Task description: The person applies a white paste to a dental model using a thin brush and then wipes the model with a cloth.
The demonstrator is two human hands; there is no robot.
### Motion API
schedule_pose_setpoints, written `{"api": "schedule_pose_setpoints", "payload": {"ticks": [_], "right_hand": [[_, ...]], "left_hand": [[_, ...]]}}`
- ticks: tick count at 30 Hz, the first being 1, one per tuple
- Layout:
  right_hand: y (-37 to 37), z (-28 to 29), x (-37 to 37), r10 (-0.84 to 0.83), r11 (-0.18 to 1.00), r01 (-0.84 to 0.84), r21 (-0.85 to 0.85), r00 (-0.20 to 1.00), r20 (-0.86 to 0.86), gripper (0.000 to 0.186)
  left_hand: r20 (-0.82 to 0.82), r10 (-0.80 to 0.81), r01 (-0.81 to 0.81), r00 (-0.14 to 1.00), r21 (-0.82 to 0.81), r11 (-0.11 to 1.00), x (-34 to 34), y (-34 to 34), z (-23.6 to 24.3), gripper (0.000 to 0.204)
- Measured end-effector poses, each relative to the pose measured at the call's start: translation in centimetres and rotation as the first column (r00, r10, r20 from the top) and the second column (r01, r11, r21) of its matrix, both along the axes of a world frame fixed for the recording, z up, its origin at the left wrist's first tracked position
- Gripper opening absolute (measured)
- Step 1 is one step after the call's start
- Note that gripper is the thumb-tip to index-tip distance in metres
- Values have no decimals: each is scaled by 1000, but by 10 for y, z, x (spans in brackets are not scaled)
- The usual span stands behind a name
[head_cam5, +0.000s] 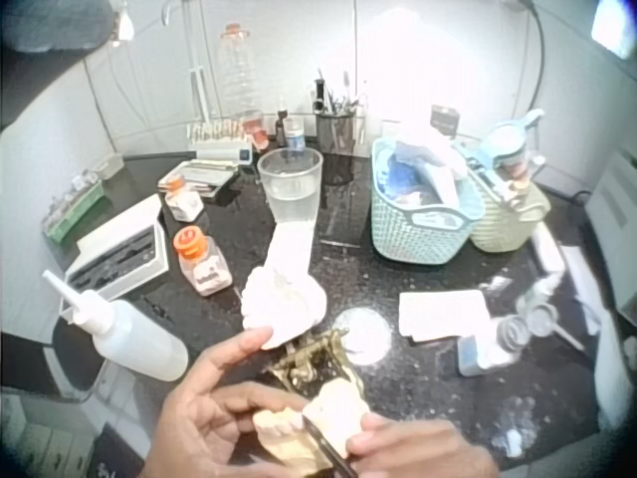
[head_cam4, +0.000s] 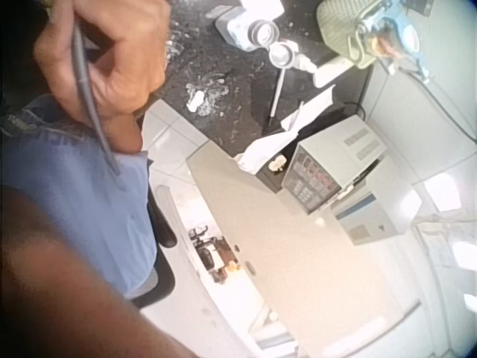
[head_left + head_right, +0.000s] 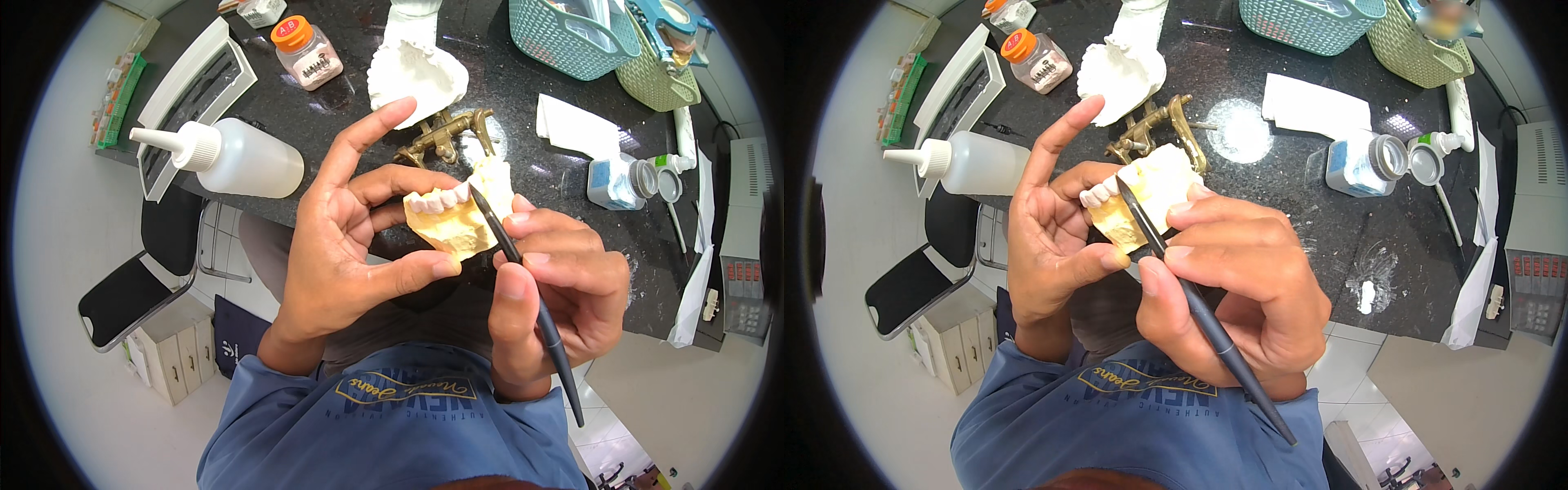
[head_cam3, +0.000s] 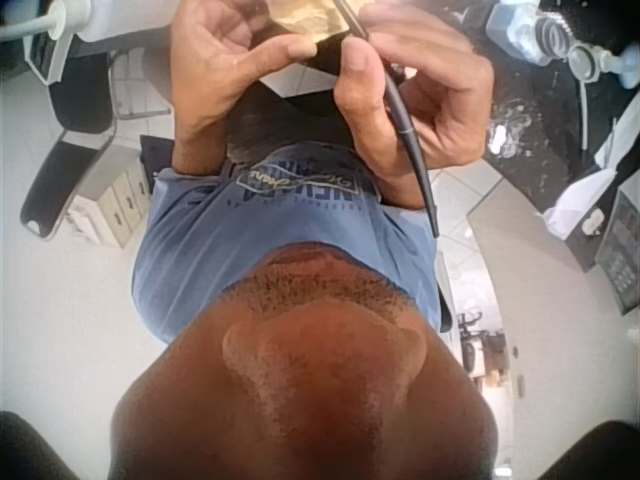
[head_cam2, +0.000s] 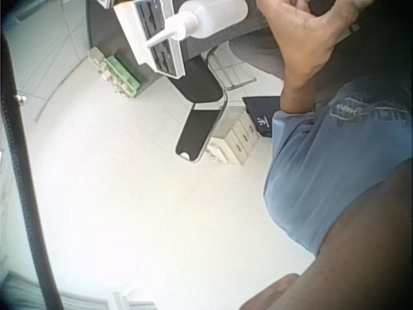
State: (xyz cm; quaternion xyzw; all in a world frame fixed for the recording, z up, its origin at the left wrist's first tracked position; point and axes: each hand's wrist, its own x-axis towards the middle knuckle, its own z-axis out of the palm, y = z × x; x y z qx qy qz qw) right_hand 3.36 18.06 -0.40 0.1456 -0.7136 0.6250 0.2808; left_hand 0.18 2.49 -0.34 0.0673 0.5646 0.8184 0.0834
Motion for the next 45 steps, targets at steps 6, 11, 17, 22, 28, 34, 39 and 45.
{"api": "schedule_pose_setpoints", "payload": {"ticks": [6,11,17,22,28,34,39,45], "right_hand": [[0,-1,3,-1,1000,1,-15,1000,11,19],[-1,-11,-2,-16,988,1,-156,995,-100,27],[0,-4,3,2,999,-1,-42,1000,22,19],[0,-9,-2,-12,999,9,-44,997,-70,23],[-3,-11,-2,-46,991,33,-130,994,-99,25],[-3,-11,-1,-39,996,32,-88,996,-79,24],[1,-5,1,-16,1000,15,-27,999,-41,22],[-1,-5,1,-18,992,9,-127,998,-66,24]], "left_hand": [[-4,0,0,1000,-2,1000,0,0,0,105],[-9,-4,3,1000,-12,1000,0,1,0,104],[3,4,-4,1000,-10,1000,0,0,1,104],[-17,-8,8,1000,-7,1000,0,-1,-2,105],[-22,-8,8,1000,1,1000,0,-1,-2,105],[-12,-10,10,1000,-7,1000,-1,0,-1,105],[-4,-4,4,1000,-7,1000,0,-1,-1,105],[-14,-12,12,1000,-11,1000,-1,-1,-1,105]]}}
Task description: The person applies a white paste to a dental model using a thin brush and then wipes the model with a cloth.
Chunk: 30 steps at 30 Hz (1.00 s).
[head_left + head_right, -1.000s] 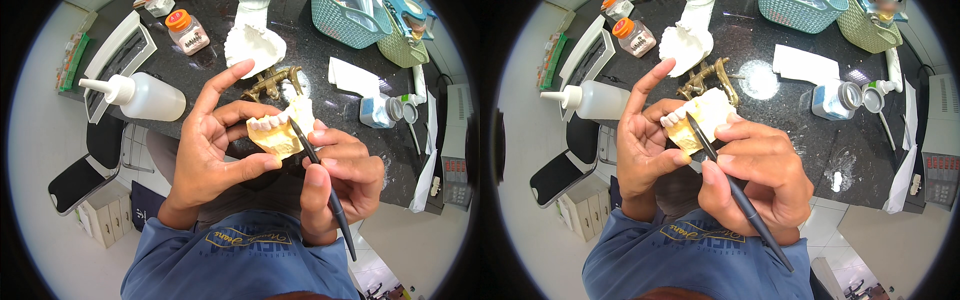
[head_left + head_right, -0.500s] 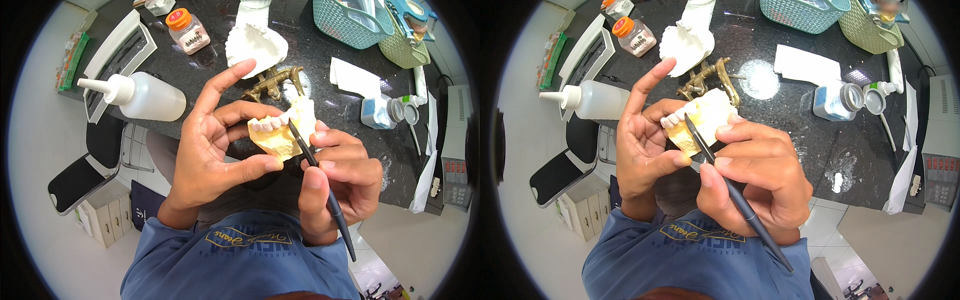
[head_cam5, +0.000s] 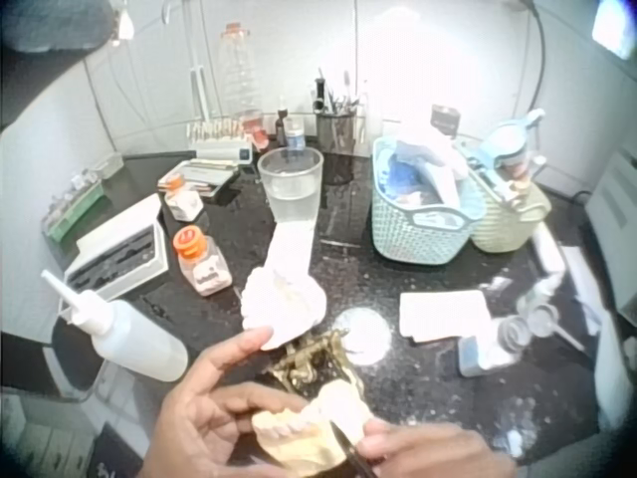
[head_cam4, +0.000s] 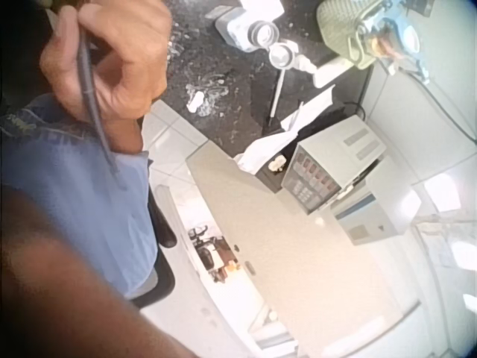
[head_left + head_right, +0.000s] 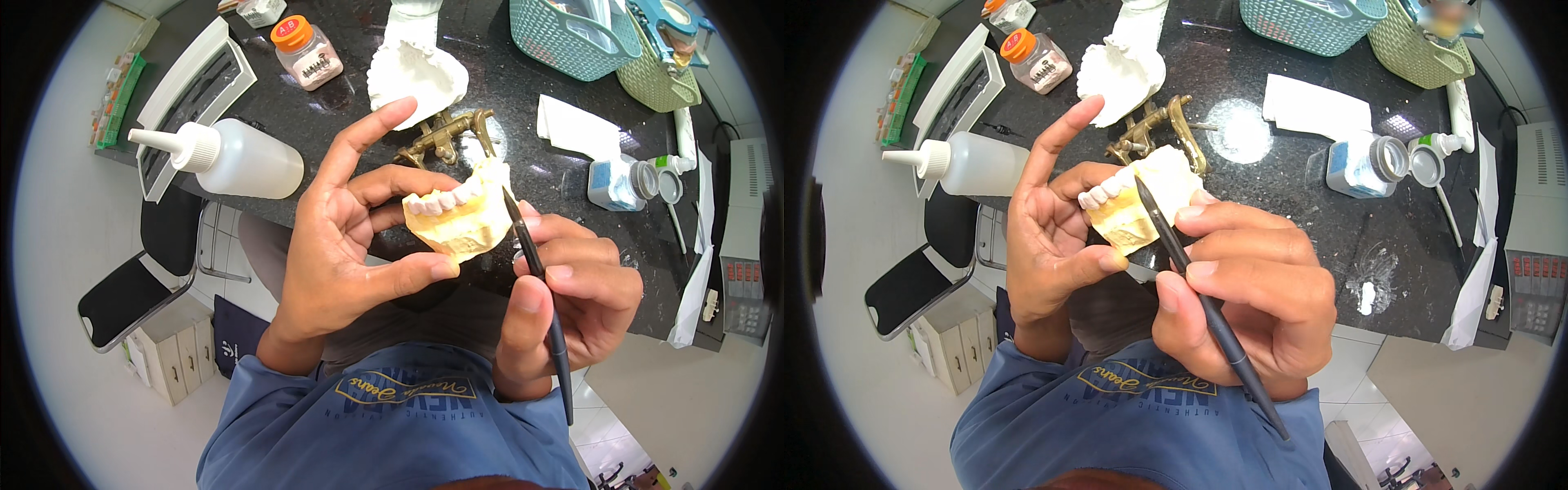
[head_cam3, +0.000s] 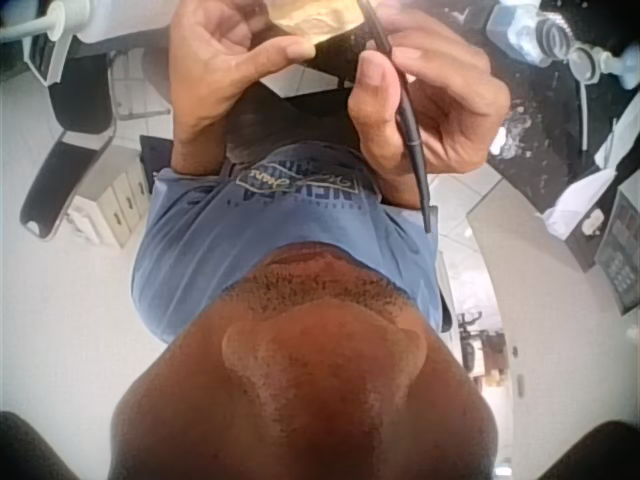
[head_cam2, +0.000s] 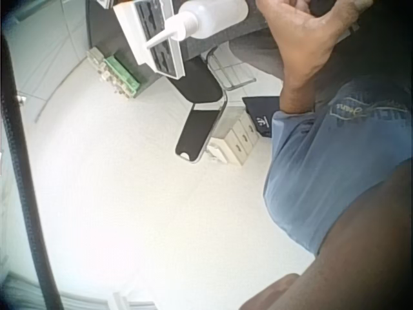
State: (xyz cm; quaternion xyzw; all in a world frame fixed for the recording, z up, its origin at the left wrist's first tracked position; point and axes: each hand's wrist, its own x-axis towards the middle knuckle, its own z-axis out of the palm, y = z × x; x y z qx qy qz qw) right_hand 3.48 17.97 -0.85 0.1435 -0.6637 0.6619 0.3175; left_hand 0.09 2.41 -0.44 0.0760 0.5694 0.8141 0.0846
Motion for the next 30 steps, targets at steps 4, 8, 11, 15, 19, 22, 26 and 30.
{"api": "schedule_pose_setpoints", "payload": {"ticks": [4,8,11,15,19,22,26,30], "right_hand": [[6,4,-4,39,988,-43,151,999,30,22],[11,4,-7,71,964,-67,256,997,-6,24],[12,4,-8,94,957,-85,279,995,-19,24],[12,5,-9,98,948,-88,306,995,-18,25],[12,5,-8,85,944,-77,322,996,-12,24],[12,5,-8,88,951,-81,299,996,-10,24],[11,6,-8,89,956,-87,281,996,6,24],[12,8,-8,81,945,-84,316,996,20,22]], "left_hand": [[5,2,-2,1000,4,1000,0,0,0,105],[3,-1,1,1000,-1,1000,0,-1,-1,105],[-13,4,-4,1000,-6,1000,0,-2,-3,105],[-3,11,-11,1000,-4,1000,0,-1,-1,106],[-6,13,-13,1000,-8,1000,0,-1,-2,106],[-3,13,-13,1000,1,1000,0,0,-1,106],[5,11,-11,1000,4,1000,0,-1,-1,106],[1,16,-16,1000,-1,1000,0,-1,-1,106]]}}
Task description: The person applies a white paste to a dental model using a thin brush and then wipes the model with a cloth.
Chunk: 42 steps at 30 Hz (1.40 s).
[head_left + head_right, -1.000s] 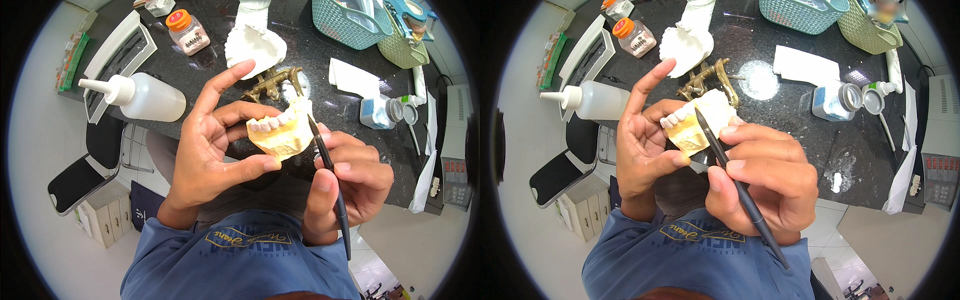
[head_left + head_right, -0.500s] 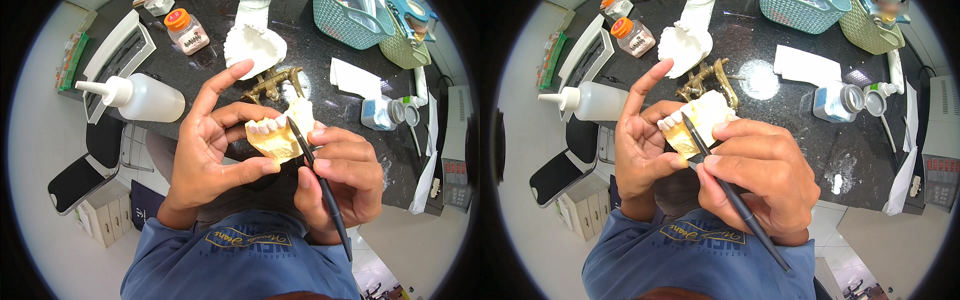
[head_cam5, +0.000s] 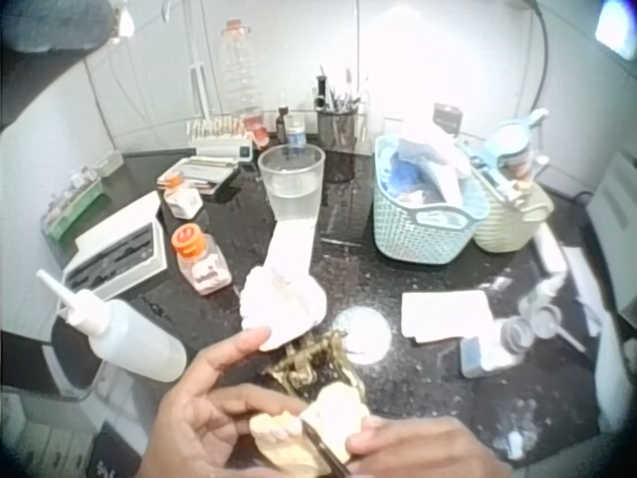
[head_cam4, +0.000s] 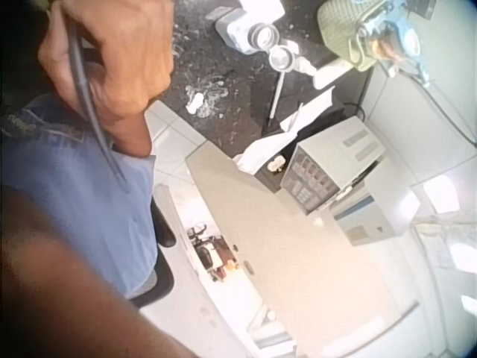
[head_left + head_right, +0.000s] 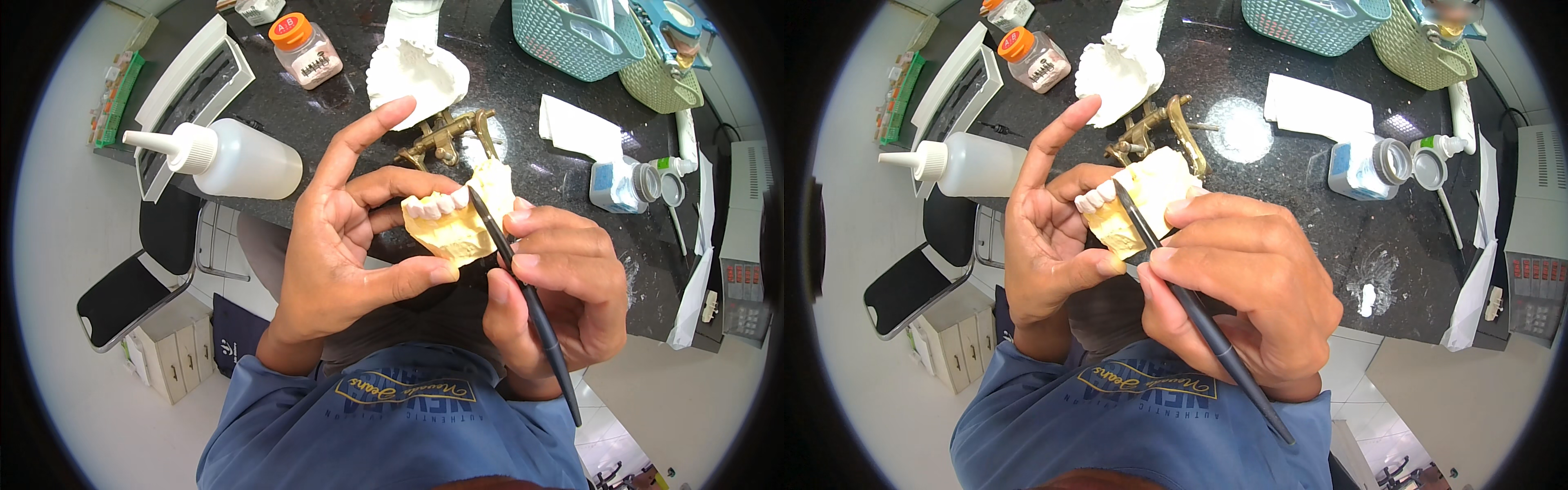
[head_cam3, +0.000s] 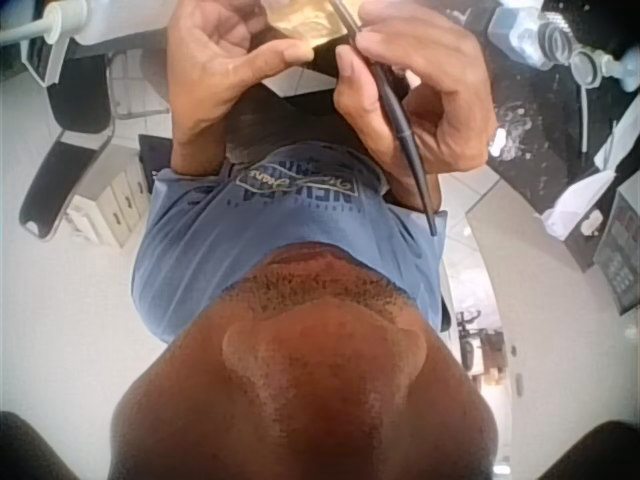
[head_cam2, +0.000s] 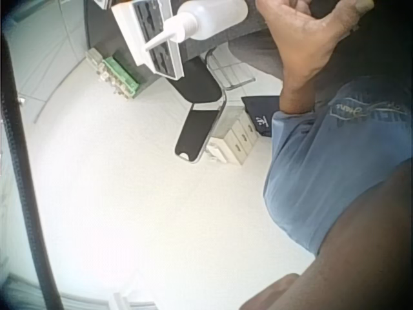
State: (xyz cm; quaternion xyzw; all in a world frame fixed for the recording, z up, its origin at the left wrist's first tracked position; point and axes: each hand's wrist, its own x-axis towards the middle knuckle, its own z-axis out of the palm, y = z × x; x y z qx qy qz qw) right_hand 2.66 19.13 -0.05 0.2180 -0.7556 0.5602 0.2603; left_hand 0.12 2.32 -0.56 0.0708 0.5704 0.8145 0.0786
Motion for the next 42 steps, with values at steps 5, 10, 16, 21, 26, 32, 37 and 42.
{"api": "schedule_pose_setpoints", "payload": {"ticks": [5,10,16,21,26,32,37,42], "right_hand": [[2,2,-1,4,998,-3,-63,1000,18,22],[5,-1,-1,2,988,-1,-154,1000,9,21],[15,-8,0,-8,969,-8,-245,998,-64,25],[25,-9,18,-128,964,143,-225,989,78,28],[37,-4,24,-146,976,159,-146,985,96,27],[2,-6,8,-91,979,53,-197,978,-186,26],[-7,-8,-1,-85,978,45,-205,978,-188,25],[-8,-11,-1,-96,984,66,-163,979,-179,25]], "left_hand": [[-23,-14,14,1000,-6,1000,-1,0,-1,105],[-1,-11,11,1000,11,1000,0,0,-1,107],[-12,-18,18,1000,-2,1000,0,-1,-2,107],[-13,-15,14,1000,-13,1000,2,-1,-1,104],[-37,-21,23,999,32,999,3,2,1,93],[-28,-4,4,1000,-2,1000,4,5,4,90],[-47,-19,18,999,-12,1000,5,3,3,89],[-57,-28,28,998,7,1000,5,2,0,90]]}}
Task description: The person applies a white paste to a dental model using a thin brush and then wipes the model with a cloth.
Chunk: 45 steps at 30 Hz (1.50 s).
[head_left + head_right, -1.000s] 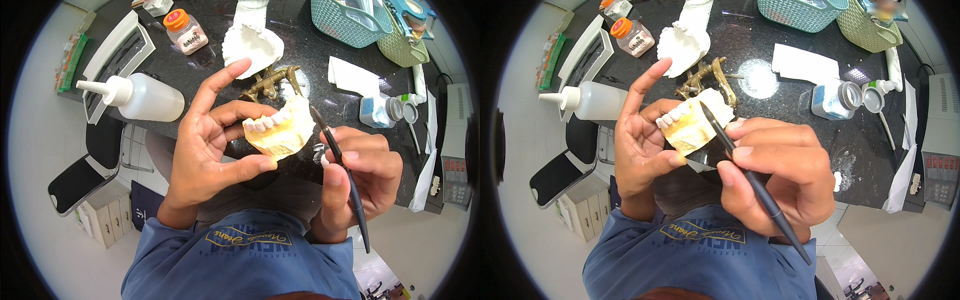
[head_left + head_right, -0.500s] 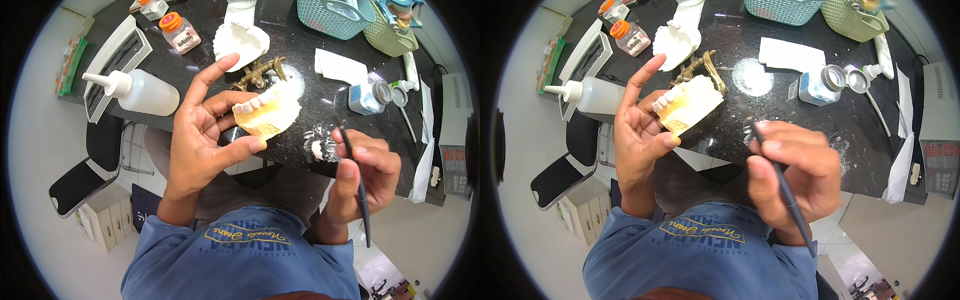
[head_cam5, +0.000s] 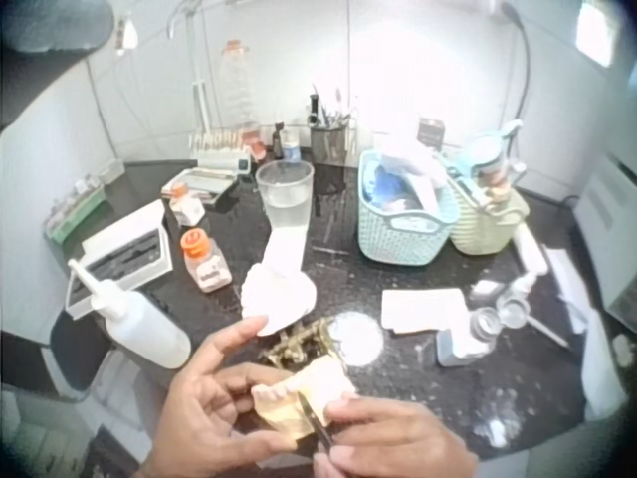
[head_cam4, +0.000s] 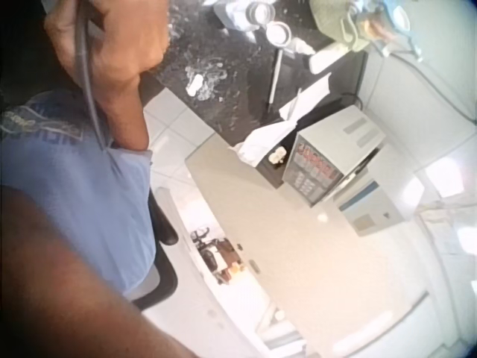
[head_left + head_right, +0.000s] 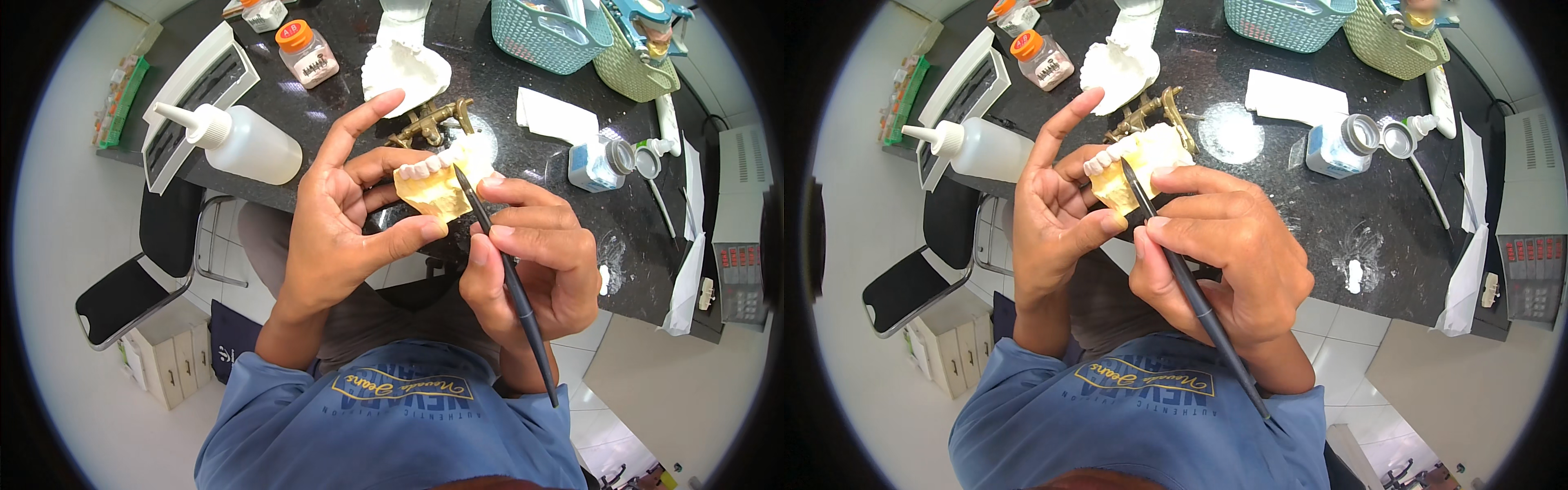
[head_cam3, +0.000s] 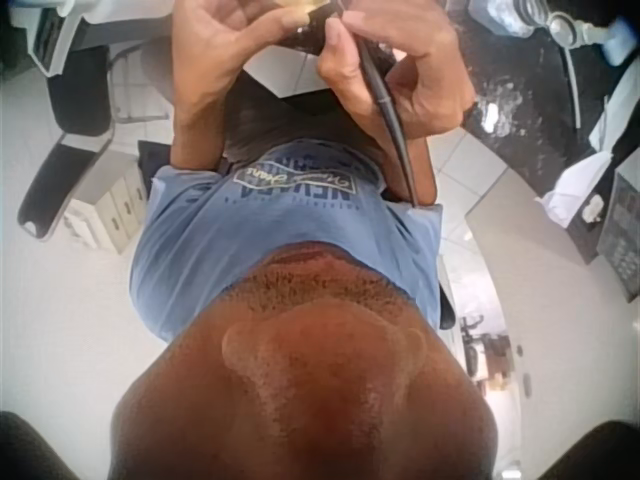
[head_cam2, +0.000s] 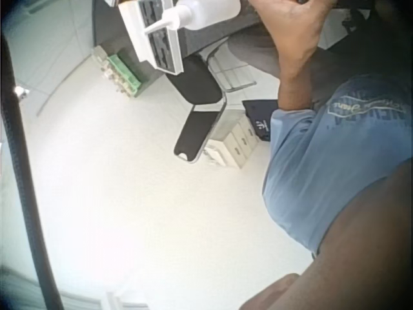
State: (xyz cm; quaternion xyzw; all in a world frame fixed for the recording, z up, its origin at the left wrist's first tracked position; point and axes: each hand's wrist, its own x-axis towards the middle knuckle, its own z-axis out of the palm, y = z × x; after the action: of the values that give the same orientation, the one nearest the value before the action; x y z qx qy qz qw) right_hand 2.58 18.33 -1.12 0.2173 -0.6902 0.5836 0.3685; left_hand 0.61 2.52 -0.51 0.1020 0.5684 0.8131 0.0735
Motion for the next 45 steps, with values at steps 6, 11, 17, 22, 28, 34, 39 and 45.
{"api": "schedule_pose_setpoints", "payload": {"ticks": [6,11,17,22,28,34,39,45], "right_hand": [[0,3,-2,-19,999,19,37,1000,-6,25],[2,4,-2,15,1000,-15,4,1000,11,24],[2,3,-4,20,1000,-20,-18,1000,1,23],[2,2,-4,9,1000,-9,1,1000,-1,23],[2,2,-3,16,1000,-16,-10,1000,10,24],[1,2,-4,2,1000,-2,-17,1000,7,25],[2,5,-3,-9,999,8,36,1000,18,26],[2,7,-3,-18,999,17,38,999,28,26]], "left_hand": [[1,1,-1,1000,-9,1000,0,0,0,91],[6,6,-6,1000,-8,1000,-1,0,1,91],[37,46,-44,998,-44,998,0,2,2,96],[7,1,-1,1000,-9,1000,-1,0,0,91],[8,2,-2,1000,-11,1000,-1,0,0,91],[58,51,-48,997,-43,998,0,4,5,99],[0,-11,11,1000,1,1000,-2,-1,-1,92],[-2,-14,14,1000,5,1000,-2,-2,-2,92]]}}
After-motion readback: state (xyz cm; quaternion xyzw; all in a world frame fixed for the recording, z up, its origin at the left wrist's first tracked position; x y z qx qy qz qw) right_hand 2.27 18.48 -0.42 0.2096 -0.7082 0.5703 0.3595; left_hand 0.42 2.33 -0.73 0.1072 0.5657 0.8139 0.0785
